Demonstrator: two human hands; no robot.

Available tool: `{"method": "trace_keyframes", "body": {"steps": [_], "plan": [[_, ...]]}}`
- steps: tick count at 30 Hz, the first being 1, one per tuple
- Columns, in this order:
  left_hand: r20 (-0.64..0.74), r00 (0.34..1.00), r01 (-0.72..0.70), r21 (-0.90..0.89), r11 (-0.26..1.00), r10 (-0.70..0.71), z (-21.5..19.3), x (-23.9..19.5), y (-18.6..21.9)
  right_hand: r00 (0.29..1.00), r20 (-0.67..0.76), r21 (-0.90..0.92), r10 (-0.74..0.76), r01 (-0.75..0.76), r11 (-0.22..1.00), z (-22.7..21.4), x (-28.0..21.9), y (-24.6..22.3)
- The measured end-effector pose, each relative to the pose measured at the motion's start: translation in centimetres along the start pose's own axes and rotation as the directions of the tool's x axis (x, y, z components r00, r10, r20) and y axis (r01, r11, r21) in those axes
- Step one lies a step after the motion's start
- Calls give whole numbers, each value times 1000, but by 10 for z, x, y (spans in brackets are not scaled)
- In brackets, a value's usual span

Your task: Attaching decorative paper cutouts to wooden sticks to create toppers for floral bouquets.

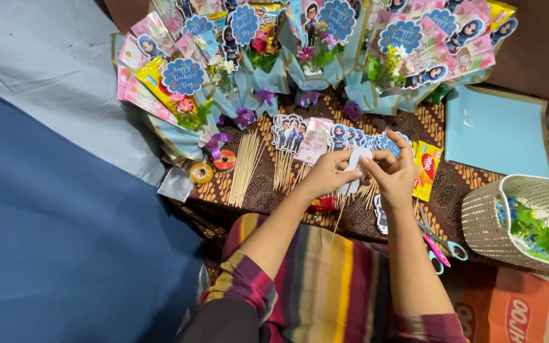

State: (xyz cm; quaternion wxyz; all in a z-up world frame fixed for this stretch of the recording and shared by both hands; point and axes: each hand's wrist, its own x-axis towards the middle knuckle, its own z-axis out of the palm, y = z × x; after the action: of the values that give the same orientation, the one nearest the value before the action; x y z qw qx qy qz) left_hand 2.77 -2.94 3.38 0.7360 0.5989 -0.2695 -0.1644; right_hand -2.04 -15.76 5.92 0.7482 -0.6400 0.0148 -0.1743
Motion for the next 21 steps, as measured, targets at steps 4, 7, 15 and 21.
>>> {"method": "trace_keyframes", "body": {"steps": [4, 7, 15, 21], "plan": [[13, 1000, 23, 6, 1000, -23, 5, -1, 11, 1000, -8, -14, -12, 12, 1000, -2, 1, 1], [23, 1000, 18, 63, 998, -20, 7, -1, 15, 999, -4, -37, -34, 34, 999, -7, 4, 7], [48, 992, 120, -42, 992, -118, 4, 0, -11, 990, -56, -67, -127, 123, 990, -21, 11, 24], [25, 990, 136, 7, 991, -136, -1, 1, -43, 987, -75, -75, -145, 139, 987, -27, 17, 34]]}}
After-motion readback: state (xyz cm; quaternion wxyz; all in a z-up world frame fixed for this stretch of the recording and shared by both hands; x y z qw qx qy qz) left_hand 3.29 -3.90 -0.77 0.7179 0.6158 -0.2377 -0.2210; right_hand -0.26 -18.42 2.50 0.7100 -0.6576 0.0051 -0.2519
